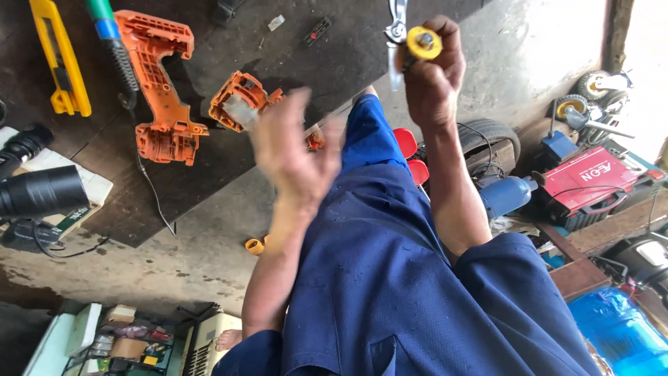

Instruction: Disassembling a handheld power tool to clean internal components like the motor and gears before reassembling the housing.

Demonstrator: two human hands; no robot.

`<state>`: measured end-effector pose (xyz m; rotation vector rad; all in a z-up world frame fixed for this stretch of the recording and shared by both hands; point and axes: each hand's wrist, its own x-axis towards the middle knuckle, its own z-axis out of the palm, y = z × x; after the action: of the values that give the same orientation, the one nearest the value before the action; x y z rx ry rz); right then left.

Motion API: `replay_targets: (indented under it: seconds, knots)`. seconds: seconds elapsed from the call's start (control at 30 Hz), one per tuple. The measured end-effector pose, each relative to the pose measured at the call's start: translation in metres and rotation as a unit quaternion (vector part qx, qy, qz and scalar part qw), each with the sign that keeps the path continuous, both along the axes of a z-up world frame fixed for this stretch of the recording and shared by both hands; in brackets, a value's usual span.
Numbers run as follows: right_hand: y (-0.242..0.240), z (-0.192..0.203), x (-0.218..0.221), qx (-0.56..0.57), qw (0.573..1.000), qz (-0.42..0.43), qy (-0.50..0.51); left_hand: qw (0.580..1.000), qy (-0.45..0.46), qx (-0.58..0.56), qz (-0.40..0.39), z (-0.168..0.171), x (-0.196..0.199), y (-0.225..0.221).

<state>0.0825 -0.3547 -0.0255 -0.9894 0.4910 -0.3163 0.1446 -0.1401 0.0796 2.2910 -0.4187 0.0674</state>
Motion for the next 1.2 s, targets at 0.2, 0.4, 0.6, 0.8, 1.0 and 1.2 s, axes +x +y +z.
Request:
replay_targets:
  seconds: [0.2,0.4,0.6,0.8,1.0,1.2]
  knots:
    - [0.013,0.013,-0.001,-0.030,0.999,0.015,0.009,0.883,0.423,-0.200,-0.024,-0.038,-0.001,-0.078]
    - [0.004,0.002,-0.012,-0.063,0.997,-0.028,0.032,0.882,0.419,-0.212,-0.026,-0.067,0.003,-0.096]
    - [-0.031,0.011,-0.038,-0.056,0.993,-0.047,0.097,0.951,0.268,-0.151,-0.029,-0.098,0.024,-0.091]
    - [-0.038,0.021,-0.039,-0.166,0.983,0.012,0.080,0.963,0.266,-0.017,-0.033,-0.121,0.023,-0.123]
    - [-0.003,0.047,-0.045,-0.496,0.847,0.164,0.102,0.934,0.320,-0.137,-0.080,-0.010,-0.007,-0.065]
    - [0.062,0.077,-0.007,-0.438,0.835,0.308,-0.127,0.892,0.330,-0.303,-0.058,-0.015,-0.042,0.037]
